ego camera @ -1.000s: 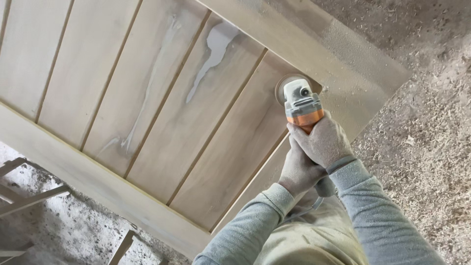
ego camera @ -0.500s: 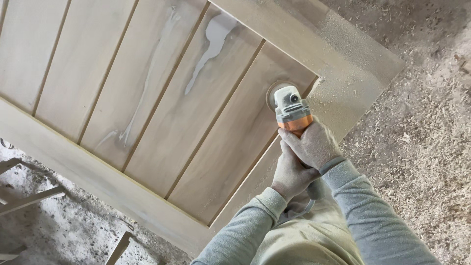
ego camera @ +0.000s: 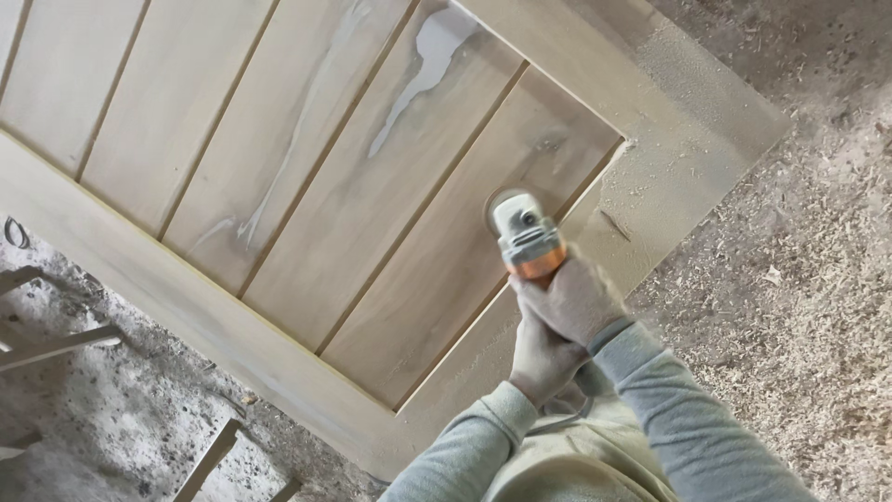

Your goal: The person sands the surface of a wooden door using a power sander.

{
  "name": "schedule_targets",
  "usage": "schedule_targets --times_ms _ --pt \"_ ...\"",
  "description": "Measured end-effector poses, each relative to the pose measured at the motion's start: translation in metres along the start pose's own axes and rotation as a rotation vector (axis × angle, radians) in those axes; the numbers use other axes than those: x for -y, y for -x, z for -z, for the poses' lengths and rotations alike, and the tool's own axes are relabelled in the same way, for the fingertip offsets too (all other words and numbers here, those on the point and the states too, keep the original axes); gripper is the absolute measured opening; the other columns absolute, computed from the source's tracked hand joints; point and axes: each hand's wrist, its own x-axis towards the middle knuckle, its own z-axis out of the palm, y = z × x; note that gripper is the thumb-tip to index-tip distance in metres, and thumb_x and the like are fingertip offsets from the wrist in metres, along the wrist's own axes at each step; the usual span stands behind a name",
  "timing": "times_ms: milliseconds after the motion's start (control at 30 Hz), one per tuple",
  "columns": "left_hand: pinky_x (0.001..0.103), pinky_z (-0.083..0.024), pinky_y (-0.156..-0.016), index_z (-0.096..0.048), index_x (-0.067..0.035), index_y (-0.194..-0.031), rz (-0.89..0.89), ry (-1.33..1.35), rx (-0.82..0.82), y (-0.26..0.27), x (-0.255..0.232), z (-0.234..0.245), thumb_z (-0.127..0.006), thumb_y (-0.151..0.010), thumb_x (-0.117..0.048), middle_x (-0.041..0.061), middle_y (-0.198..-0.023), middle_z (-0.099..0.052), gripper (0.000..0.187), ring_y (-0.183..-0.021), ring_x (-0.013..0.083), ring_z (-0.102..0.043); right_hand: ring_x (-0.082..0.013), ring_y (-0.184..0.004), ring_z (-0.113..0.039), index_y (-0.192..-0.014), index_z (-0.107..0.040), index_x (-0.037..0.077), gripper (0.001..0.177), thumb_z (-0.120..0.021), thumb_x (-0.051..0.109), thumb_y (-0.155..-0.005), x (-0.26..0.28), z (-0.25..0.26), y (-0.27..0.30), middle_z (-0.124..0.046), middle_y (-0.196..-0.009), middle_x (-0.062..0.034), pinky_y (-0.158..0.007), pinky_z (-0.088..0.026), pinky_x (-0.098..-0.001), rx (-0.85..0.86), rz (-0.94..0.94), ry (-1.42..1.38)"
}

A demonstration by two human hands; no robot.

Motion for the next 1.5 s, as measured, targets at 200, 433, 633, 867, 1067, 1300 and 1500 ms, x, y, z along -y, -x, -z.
schedule_targets --times_ms 200,433,633,867,1067,1300,1500 --pt "0.038 -0.061 -0.088 -0.046 -0.002 -0.130 -0.143 -0.117 -0.256 0.023 0.067 -0.006 -0.076 -0.091 -0.017 0.012 -0.119 -0.061 0.051 -0.106 0.0235 -0.066 -0.0255 -0.075 -0.074 -0.113 -0.054 -0.002 0.064 -0.076 0.053 -0.088 0.023 -0.030 0.013 -0.071 -0.086 -0.0149 -0.074 -0.064 -0.0392 0.340 0.193 0.416" --pt "0.034 -0.065 -0.080 -0.062 -0.003 -0.119 -0.027 -0.089 -0.121 -0.019 0.042 -0.034 -0.064 -0.102 -0.020 0.011 -0.110 -0.071 0.025 -0.095 0.0237 -0.073 -0.0250 -0.073 -0.075 -0.111 -0.062 0.006 0.054 -0.078 0.049 -0.083 0.022 0.012 -0.012 -0.074 -0.084 -0.0119 -0.072 -0.064 -0.0390 0.242 0.028 0.360" --pt "0.039 -0.060 -0.096 -0.022 0.003 -0.145 -0.001 -0.088 0.019 -0.083 -0.044 -0.041 -0.086 -0.075 -0.031 0.023 -0.127 -0.065 0.100 -0.112 0.0327 -0.071 -0.0265 -0.080 -0.075 -0.114 -0.067 0.007 0.048 -0.078 0.043 -0.084 0.007 0.083 -0.064 -0.075 -0.091 -0.0126 -0.073 -0.062 -0.0405 -0.051 0.061 0.069" --pt "0.040 -0.060 -0.098 -0.028 0.004 -0.138 -0.067 -0.109 -0.042 -0.081 -0.050 -0.022 -0.087 -0.075 -0.031 0.023 -0.123 -0.067 0.093 -0.112 0.0330 -0.072 -0.0298 -0.086 -0.077 -0.111 -0.072 0.005 0.048 -0.079 0.044 -0.083 0.018 0.072 -0.075 -0.076 -0.095 -0.0160 -0.079 -0.062 -0.0426 -0.027 0.003 0.086" --pt "0.038 -0.060 -0.098 -0.025 0.002 -0.140 -0.049 -0.007 -0.104 -0.048 -0.040 0.000 -0.086 -0.076 -0.030 0.021 -0.125 -0.067 0.094 -0.113 0.0302 -0.072 -0.0308 -0.084 -0.078 -0.113 -0.066 0.000 0.062 -0.080 0.050 -0.079 0.032 0.038 -0.058 -0.076 -0.091 -0.0188 -0.078 -0.063 -0.0422 0.020 0.004 0.157" --pt "0.037 -0.060 -0.097 -0.028 -0.001 -0.144 -0.051 0.102 -0.218 -0.002 0.001 0.014 -0.082 -0.081 -0.027 0.017 -0.124 -0.069 0.087 -0.111 0.0267 -0.073 -0.0321 -0.083 -0.076 -0.114 -0.061 -0.001 0.068 -0.082 0.051 -0.075 0.049 -0.014 -0.019 -0.075 -0.090 -0.0195 -0.078 -0.063 -0.0436 0.087 0.045 0.223" --pt "0.038 -0.059 -0.099 -0.049 -0.002 -0.137 -0.107 0.535 -0.329 0.030 0.099 -0.004 -0.068 -0.095 -0.016 0.014 -0.124 -0.068 0.048 -0.116 0.0241 -0.068 -0.0286 -0.079 -0.077 -0.105 -0.057 0.005 0.059 -0.083 0.046 -0.072 0.053 -0.053 0.019 -0.074 -0.086 -0.0133 -0.076 -0.063 -0.0403 0.347 0.228 0.353"
